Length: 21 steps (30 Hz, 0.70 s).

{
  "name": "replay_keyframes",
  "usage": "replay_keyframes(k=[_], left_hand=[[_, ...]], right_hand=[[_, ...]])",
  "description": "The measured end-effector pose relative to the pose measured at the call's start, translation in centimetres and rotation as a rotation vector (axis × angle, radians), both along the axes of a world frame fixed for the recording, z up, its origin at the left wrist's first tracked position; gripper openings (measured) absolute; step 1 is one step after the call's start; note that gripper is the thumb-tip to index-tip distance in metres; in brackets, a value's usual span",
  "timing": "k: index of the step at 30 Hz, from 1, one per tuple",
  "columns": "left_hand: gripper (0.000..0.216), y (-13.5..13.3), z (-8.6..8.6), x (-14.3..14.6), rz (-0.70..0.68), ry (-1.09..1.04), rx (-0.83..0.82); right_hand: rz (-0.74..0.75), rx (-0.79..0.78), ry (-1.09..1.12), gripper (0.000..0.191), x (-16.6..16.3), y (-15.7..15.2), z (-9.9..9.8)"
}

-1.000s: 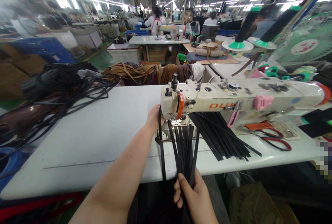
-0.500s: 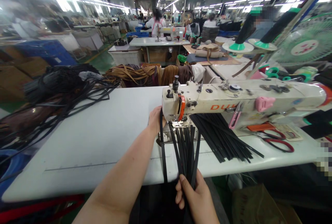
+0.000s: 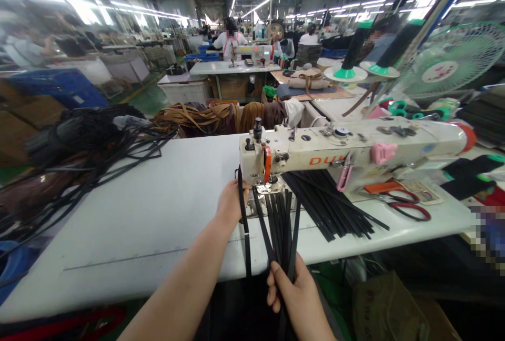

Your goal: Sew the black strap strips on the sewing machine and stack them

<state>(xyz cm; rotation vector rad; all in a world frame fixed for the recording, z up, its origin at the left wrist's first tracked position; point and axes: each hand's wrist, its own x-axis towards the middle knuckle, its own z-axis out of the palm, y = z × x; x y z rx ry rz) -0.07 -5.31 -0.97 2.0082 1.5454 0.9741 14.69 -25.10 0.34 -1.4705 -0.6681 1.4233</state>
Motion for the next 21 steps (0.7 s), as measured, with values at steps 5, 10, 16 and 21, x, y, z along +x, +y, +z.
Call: replay_keyframes(k=[5,10,16,21], left_hand=[[0.026,-4.1,-1.3,-0.6,-0.175,0.070,0.215],[0.027,-5.5,-1.0,-0.7,-0.202,0.174,0.260],[0.024,-5.0,-0.7,-0.7,-0.212,0.123,0.271],[0.026,-5.2,-0.6,-0.7,-0.200,0.111,0.226]], right_hand=[[-0.004,-0.019,0.036,0.065,0.4,-0.2,0.6],[0.017,-0.062,0.134,0.066,1.1,-0.8,0.8],[-0.010,-0.182,0.278,0.065,1.7,-1.4,1.0],[-0.049,-0.228,0.299,0.061,2.1,-2.0,1.3]])
